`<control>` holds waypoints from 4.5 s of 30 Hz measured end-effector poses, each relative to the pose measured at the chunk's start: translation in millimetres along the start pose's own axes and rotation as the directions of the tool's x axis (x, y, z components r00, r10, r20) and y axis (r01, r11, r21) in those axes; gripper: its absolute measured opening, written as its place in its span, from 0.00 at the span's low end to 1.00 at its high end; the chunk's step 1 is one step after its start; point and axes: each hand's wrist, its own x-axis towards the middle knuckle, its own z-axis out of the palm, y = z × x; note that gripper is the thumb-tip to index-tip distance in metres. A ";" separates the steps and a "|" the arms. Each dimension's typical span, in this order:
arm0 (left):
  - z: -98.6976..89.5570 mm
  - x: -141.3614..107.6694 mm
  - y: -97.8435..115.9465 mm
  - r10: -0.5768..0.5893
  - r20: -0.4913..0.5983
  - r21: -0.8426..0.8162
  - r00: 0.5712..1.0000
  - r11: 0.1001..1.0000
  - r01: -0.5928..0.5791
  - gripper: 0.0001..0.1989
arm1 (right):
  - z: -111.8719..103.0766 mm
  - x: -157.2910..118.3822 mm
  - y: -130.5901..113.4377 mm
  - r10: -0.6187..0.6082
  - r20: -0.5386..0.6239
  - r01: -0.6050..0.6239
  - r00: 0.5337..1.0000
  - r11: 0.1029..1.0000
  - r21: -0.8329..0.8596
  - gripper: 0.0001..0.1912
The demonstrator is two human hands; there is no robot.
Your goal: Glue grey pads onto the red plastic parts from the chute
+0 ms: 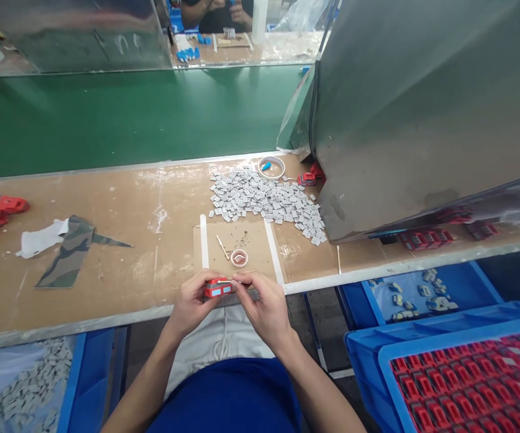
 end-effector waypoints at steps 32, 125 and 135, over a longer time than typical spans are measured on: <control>-4.0 -4.1 -6.1 -0.218 0.056 -0.330 0.974 0.917 0.224 0.16 | -22.2 35.7 60.2 0.036 -0.107 -0.057 0.994 0.977 -0.204 0.14; -7.8 -7.3 -15.4 -0.018 0.085 -0.172 0.996 0.985 0.033 0.14 | 1.6 -12.9 -4.9 -0.006 0.284 0.013 0.959 1.000 -0.023 0.07; -1.7 -10.5 -17.5 -0.006 0.033 -0.216 0.999 0.976 0.013 0.15 | 9.2 -20.9 0.4 0.031 0.165 -0.030 0.986 1.000 -0.006 0.06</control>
